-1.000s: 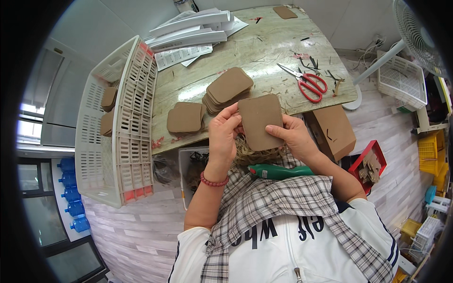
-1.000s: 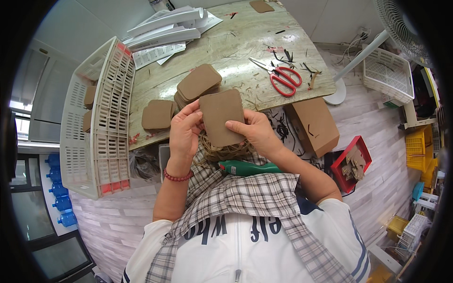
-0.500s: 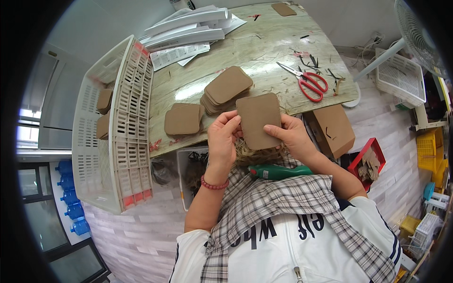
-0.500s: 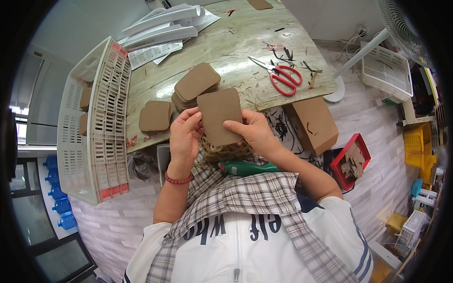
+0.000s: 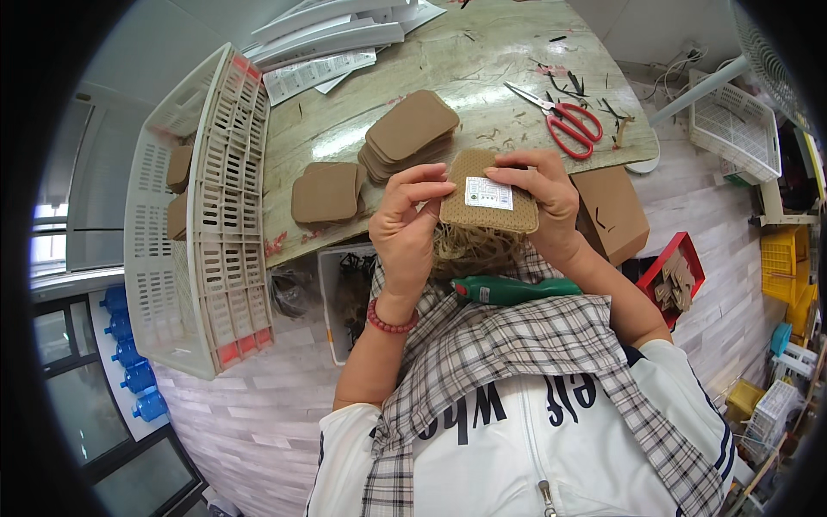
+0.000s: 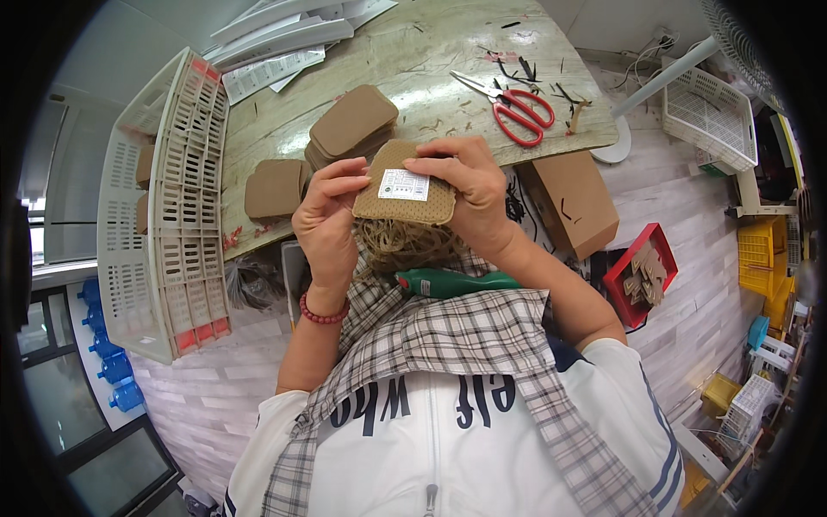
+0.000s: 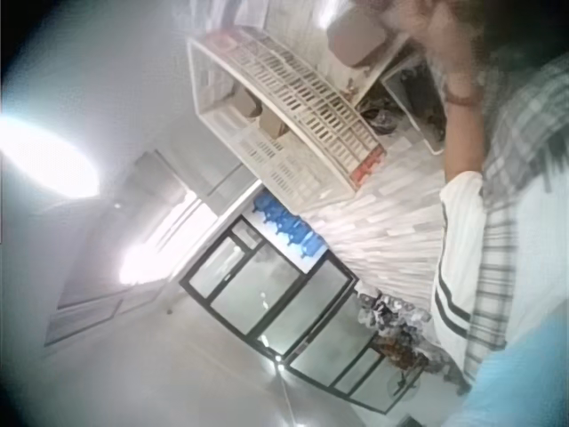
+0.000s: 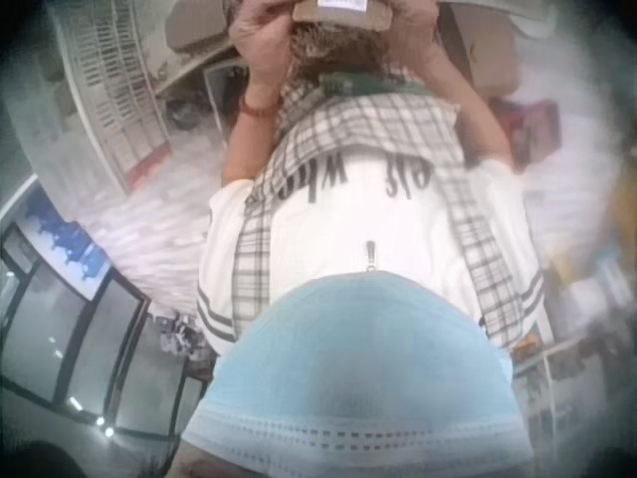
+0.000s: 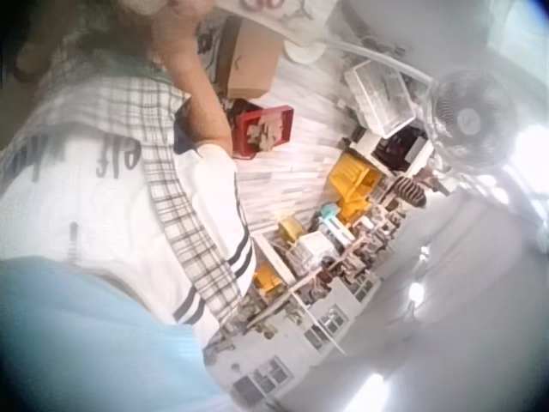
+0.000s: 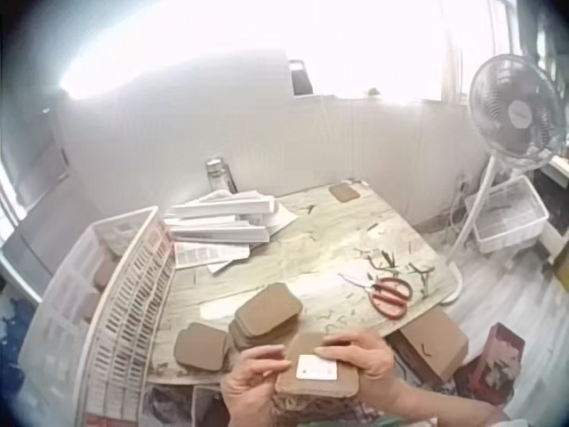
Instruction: The person uses a green rotary tool to trim the edges of small brown cardboard pieces held in their left hand. They then use red scissors to snip away excess material and place the finished pieces into a white plastic basket.
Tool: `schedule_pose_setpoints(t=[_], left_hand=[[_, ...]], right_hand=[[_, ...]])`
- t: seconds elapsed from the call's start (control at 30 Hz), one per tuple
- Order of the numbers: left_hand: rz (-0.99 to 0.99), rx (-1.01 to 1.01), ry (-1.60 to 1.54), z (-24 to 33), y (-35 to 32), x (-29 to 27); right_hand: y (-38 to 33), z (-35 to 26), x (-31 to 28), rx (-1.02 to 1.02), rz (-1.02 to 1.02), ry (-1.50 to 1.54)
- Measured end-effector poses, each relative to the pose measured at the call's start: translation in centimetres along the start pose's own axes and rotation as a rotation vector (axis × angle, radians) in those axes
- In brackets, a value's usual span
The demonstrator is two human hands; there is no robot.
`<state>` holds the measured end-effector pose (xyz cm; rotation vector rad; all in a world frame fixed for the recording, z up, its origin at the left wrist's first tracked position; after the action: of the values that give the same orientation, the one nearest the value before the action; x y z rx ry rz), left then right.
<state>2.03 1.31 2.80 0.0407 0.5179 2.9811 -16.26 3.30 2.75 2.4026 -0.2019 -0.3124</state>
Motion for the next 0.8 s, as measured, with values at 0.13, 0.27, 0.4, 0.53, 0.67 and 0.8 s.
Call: schedule_pose_setpoints(t=[0.13, 0.27, 0.4, 0.53, 0.67, 0.8], left_hand=[[0.006, 0.043, 0.048, 0.0, -0.2, -0.2], [0.001, 0.076, 0.145, 0.8, -0.8, -0.6], [-0.028, 0.172, 0.303, 1.4, -1.1, -1.0], [-0.019, 0.153, 0.306, 1.6, -1.1, -1.0], [0.028, 0.083, 0.303, 0.1, -1.1, -1.4], [0.088, -0.110, 0.121, -1.0, -1.7, -2.4]], right_hand=[[0.2, -0.1, -0.2, -0.048, 0.004, -0.041], [0.4, -0.2, -0.7, -0.086, -0.007, -0.100], [0.2, -0.1, -0.9, -0.089, -0.007, -0.088], [-0.3, 0.9, -1.0, -0.009, -0.045, -0.026], [-2.3, 4.1, -0.9, 0.838, 0.047, 0.669], [-0.7, 6.2, -3.1, 1.106, 0.059, 0.722]])
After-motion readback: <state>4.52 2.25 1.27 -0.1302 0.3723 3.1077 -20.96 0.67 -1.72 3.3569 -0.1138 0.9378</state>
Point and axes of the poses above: each hand's wrist, its own y-axis towards the middle knuckle, its own x-axis out of the palm, z = x × y, the point moved 2 cm from there along y, towards the middle knuckle, and after that the axes turned 14 degrees about y, right-handed, at the moved point
